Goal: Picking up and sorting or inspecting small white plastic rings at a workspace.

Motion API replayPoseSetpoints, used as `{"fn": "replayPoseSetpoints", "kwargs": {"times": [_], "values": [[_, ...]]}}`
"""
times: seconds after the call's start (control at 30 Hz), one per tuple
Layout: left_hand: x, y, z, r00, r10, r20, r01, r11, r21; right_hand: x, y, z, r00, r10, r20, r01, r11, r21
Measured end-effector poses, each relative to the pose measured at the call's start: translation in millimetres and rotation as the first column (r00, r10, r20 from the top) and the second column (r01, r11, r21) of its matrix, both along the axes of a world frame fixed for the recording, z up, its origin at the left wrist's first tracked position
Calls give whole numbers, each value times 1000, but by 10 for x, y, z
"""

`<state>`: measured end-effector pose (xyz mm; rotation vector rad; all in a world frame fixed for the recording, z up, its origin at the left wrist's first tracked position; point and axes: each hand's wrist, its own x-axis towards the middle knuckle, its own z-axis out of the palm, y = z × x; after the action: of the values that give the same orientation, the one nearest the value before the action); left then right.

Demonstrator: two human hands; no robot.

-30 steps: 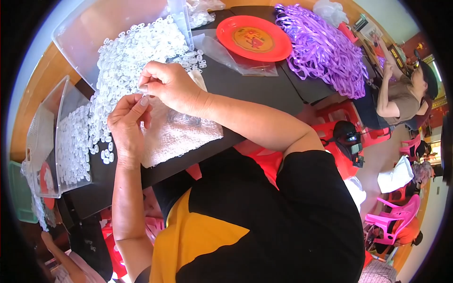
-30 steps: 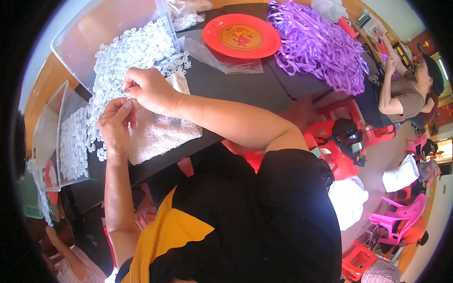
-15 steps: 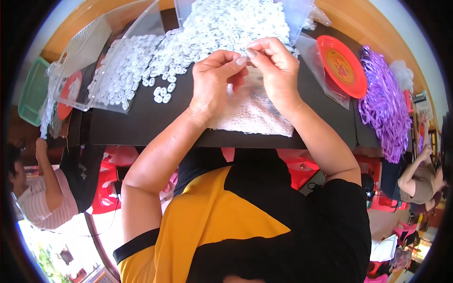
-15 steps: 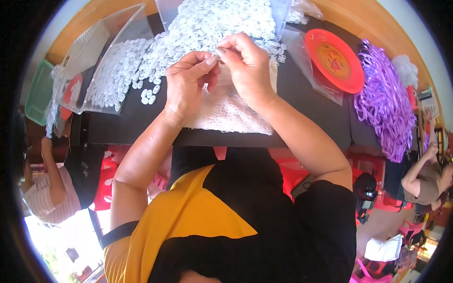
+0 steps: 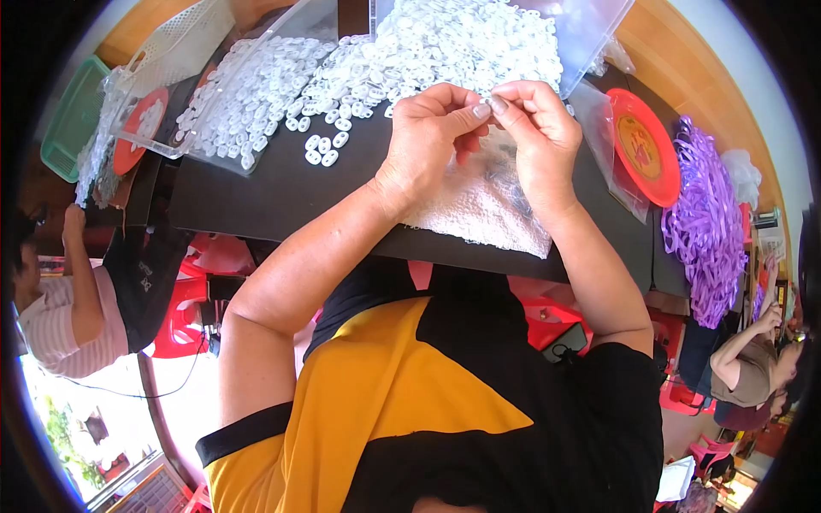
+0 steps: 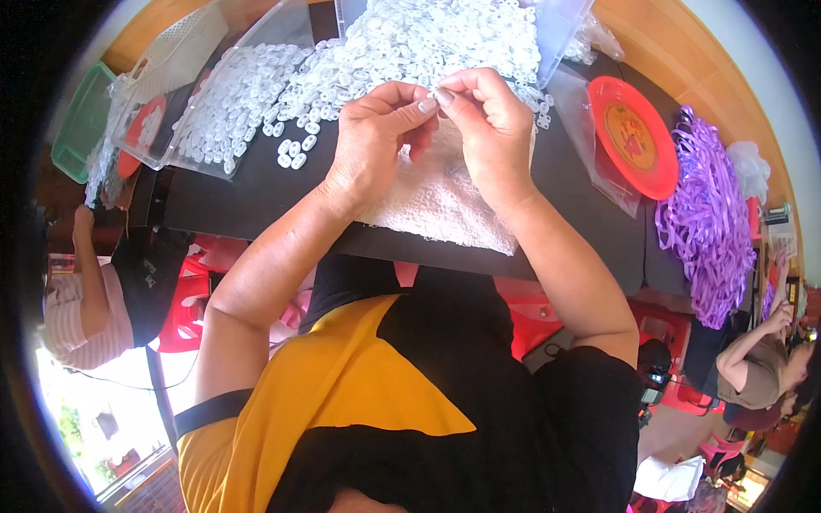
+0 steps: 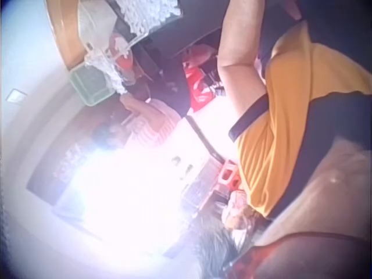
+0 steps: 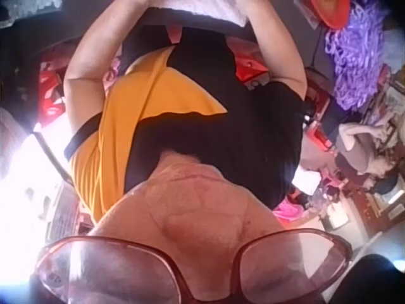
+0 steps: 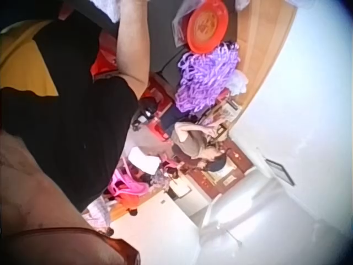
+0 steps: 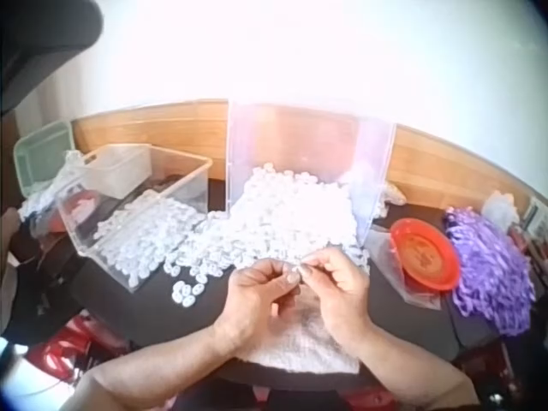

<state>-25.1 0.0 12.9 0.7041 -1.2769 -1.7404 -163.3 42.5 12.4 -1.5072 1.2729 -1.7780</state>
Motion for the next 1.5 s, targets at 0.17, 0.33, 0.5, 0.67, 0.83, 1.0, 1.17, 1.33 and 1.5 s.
{"fn": "replayPoseSetpoints", "kwargs": {"times": [0.17,0.33,0.5,0.67,0.83,1.0,1.17,1.33,1.5], "values": [[7,-33,-14,999,14,-33,-13,999,51,-76,-2,96,999,41,-36,-37,995,96],[12,-71,-35,999,16,-30,-14,998,62,-151,-11,114,994,54,-98,-38,988,151],[14,-79,-53,1000,13,-21,-12,999,50,-140,-20,60,961,39,-274,-12,995,99],[17,-90,-56,1000,10,-17,-9,999,51,-134,-15,58,963,30,-269,-6,996,87],[22,-88,-60,1000,11,0,-11,999,36,-122,-20,57,961,39,-274,-15,996,91],[18,-77,-47,998,26,48,-26,1000,4,-119,-18,63,926,11,-378,15,998,64],[26,-64,-65,996,32,78,-32,999,1,-96,-2,35,897,-8,-441,24,999,31],[25,-70,-106,997,39,62,-41,999,33,-71,-25,-24,916,18,-400,7,998,62],[0,-69,-116,996,75,58,-75,997,-1,-21,-70,-79,977,97,-188,-73,989,131]]}}
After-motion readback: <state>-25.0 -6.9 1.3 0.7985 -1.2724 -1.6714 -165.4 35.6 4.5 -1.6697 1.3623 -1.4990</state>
